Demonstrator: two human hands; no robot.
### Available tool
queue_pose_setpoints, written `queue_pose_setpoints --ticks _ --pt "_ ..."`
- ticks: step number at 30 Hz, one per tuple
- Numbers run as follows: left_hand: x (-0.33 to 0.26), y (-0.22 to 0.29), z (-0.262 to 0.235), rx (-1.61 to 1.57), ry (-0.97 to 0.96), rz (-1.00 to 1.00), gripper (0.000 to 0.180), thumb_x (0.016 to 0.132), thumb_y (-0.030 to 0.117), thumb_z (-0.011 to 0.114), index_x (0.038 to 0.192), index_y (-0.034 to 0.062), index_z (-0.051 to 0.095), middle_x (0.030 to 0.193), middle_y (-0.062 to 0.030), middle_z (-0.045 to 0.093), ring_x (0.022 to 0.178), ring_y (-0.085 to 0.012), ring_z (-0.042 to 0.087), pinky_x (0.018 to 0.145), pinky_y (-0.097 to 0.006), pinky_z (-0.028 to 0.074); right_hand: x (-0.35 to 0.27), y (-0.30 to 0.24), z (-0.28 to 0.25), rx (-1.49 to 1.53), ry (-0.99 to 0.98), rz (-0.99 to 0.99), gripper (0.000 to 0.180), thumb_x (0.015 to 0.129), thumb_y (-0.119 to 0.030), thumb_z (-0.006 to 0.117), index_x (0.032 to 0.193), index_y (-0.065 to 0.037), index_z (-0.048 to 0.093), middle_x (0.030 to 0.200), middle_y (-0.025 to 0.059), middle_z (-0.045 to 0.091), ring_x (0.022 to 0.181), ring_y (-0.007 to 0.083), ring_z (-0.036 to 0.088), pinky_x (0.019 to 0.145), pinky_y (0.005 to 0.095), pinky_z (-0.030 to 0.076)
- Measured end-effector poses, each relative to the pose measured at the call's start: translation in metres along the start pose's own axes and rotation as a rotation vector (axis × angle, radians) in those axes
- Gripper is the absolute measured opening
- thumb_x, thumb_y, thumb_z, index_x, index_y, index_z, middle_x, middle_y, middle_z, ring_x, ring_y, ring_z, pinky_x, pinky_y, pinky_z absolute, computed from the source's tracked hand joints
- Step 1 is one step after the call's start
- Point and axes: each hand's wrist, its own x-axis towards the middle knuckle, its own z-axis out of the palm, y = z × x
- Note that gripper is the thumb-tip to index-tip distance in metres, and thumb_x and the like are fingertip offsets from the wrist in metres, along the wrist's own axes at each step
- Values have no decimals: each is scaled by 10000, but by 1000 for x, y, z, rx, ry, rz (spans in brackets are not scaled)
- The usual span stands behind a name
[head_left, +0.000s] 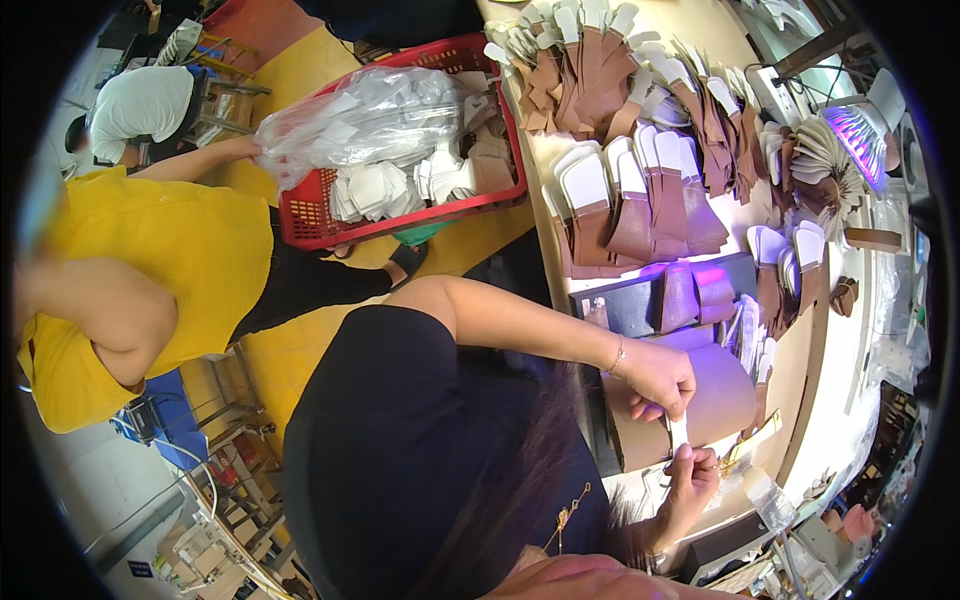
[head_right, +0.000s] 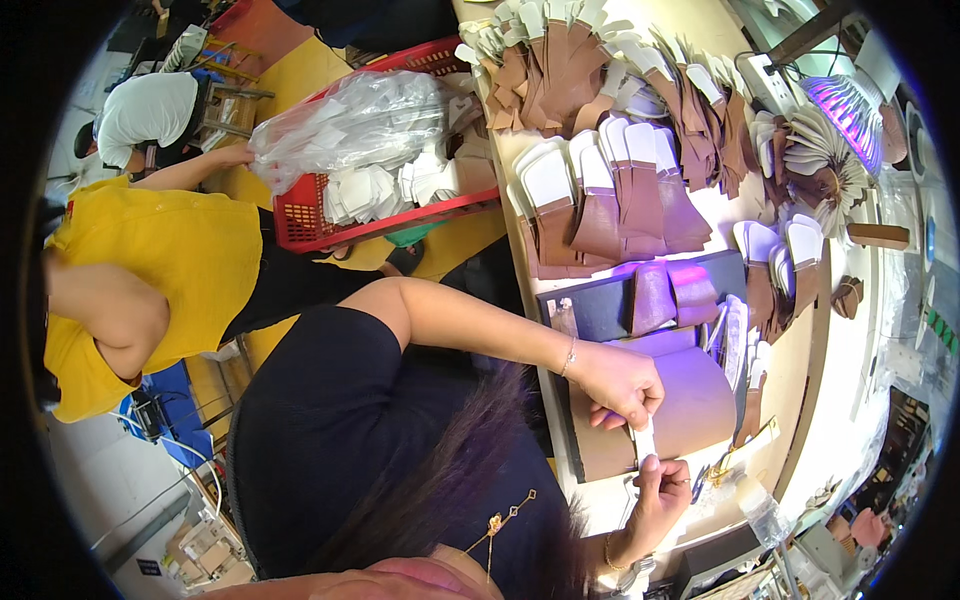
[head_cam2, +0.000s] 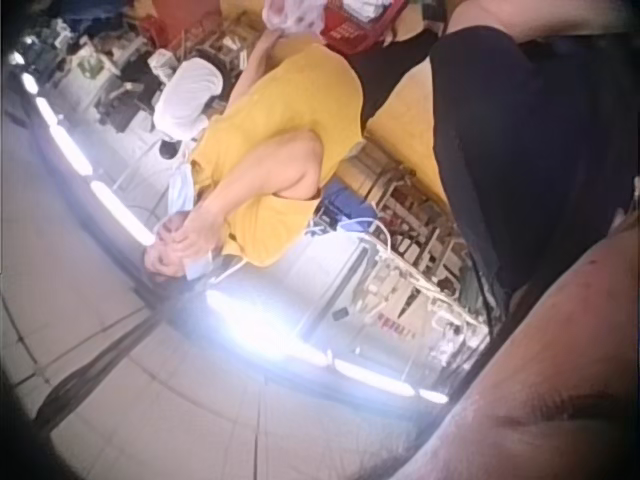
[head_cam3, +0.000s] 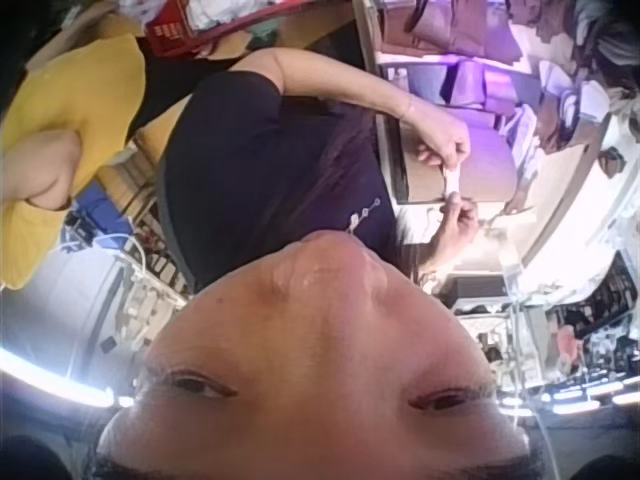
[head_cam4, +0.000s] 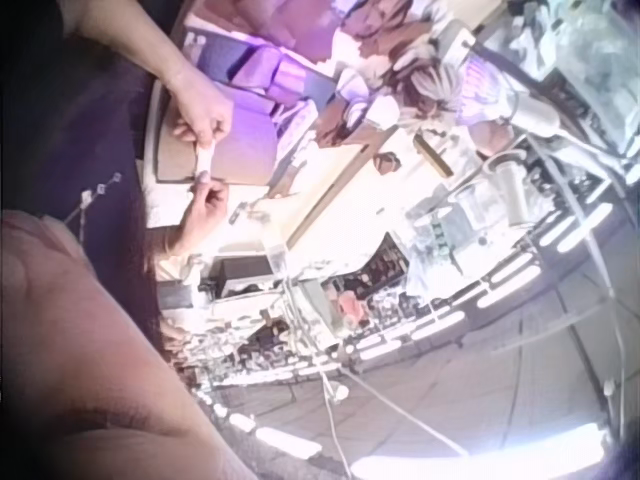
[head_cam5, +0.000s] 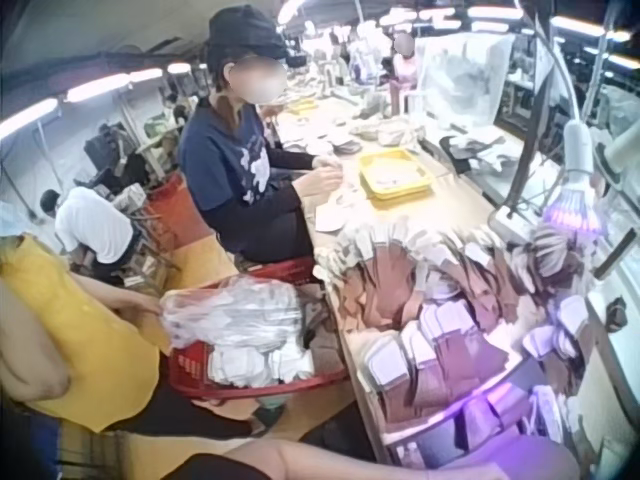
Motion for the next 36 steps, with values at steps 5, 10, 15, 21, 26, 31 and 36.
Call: queue_pose_setpoints --ticks 5,10,15,21,26,31,36 --pt "-2 3 1 12 -8 -45 216 816 178 624 862 -22 555 606 -90 621 485 -160 610 430 -264 471 0 1 -1 20 -8 15 289 869 -256 651 729 -73 477 588 -17 466 533 40 383 504 173 275" --pt "-85 8 -63 288 -298 -67 476 885 344 599 1214 19 483 781 -80 629 614 -149 636 505 -285 502 -2 4 -1 -21 -2 -19 282 875 -244 645 731 -71 475 585 -20 466 540 34 383 505 178 286" --pt "-239 -48 -198 419 896 -703 337 853 194 526 1131 6 553 961 -186 656 554 -241 647 514 -350 544 -1 4 -3 -15 1 25 265 876 -230 643 758 -71 467 591 -22 458 535 35 377 501 175 285" --pt "-215 -142 -340 552 1378 -947 793 808 253 538 1471 222 105 1200 -218 565 991 -318 630 841 -397 505 -3 4 -2 -41 27 29 259 880 -229 634 763 -76 461 624 -6 473 544 48 413 485 185 313" --pt "-188 -173 -386 570 1544 -930 826 856 332 513 1469 261 -35 1284 -190 516 1136 -304 555 925 -423 453 -4 4 -3 -65 35 52 252 881 -249 628 777 -87 465 632 -13 475 549 46 439 481 160 344" --pt "-185 -175 -382 462 1508 -1022 791 873 277 496 1473 234 -17 1249 -148 559 1096 -290 585 880 -403 478 -7 2 -3 -77 41 71 255 889 -236 619 779 -76 454 657 -21 433 582 49 394 523 189 301" --pt "-189 -164 -376 543 1588 -1001 668 888 270 461 1454 319 110 1098 -141 640 964 -306 643 801 -411 505 -5 2 -6 -59 11 61 269 888 -237 626 775 -68 450 650 -13 434 582 66 399 545 199 297"
